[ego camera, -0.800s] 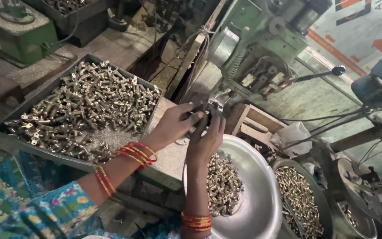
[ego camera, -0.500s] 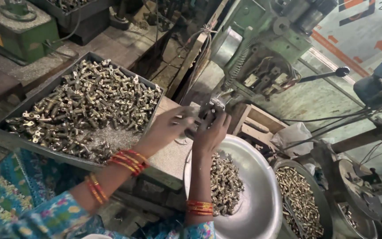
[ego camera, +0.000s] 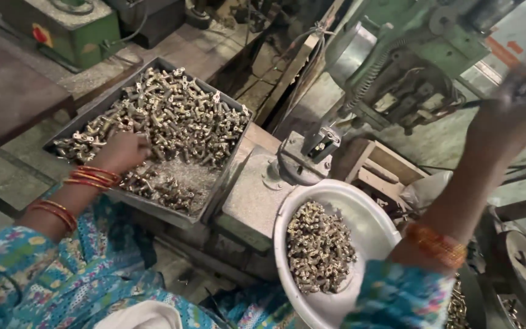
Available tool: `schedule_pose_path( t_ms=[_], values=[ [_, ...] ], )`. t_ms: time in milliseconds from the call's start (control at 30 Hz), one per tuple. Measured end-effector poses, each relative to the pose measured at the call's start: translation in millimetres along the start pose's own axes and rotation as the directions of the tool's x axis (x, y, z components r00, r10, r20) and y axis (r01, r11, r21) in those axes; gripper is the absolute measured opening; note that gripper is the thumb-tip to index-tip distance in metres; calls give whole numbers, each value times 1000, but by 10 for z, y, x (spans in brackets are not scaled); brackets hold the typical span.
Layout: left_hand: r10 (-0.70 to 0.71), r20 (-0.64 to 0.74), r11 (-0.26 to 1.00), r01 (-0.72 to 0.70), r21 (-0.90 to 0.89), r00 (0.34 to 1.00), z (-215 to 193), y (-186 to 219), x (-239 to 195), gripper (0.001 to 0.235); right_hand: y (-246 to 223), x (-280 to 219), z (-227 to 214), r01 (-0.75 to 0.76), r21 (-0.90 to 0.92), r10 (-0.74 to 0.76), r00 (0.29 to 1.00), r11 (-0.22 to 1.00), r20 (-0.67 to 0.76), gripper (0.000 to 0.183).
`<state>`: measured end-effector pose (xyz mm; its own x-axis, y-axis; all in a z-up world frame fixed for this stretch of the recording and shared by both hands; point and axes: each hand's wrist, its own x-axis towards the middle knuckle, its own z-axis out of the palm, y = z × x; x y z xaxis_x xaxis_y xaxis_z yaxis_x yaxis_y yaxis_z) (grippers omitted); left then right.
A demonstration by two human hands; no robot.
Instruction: The recorder is using a manual industrial press machine to process small brass-colored metal components.
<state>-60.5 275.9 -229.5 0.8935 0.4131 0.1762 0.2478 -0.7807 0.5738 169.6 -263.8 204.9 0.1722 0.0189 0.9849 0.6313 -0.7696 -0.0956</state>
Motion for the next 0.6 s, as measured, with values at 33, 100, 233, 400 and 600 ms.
schedule_pose_path(
  t_ms=[33,100,233,400,600],
  values=[
    [0,-2,1000,0,-2,1000,53,34,-65,33,-38,27,-64,3,0,-3,1000,1000,-1,20],
    [-78,263,981,27,194,962,175,119,-165,33,-105,102,-188,103,3,-97,930,995,355,20],
    [-111,164,928,43,371,980,734,-25,-142,28,-642,-529,-710,227,-277,-113,921,934,374,44],
    [-104,171,918,28,395,980,722,133,-83,23,-710,-1744,-277,-343,-163,380,850,925,365,30],
    [-104,158,960,140,-241,982,249,535,-136,40,-16,-2205,619,-356,-162,388,886,920,255,27]
  ],
)
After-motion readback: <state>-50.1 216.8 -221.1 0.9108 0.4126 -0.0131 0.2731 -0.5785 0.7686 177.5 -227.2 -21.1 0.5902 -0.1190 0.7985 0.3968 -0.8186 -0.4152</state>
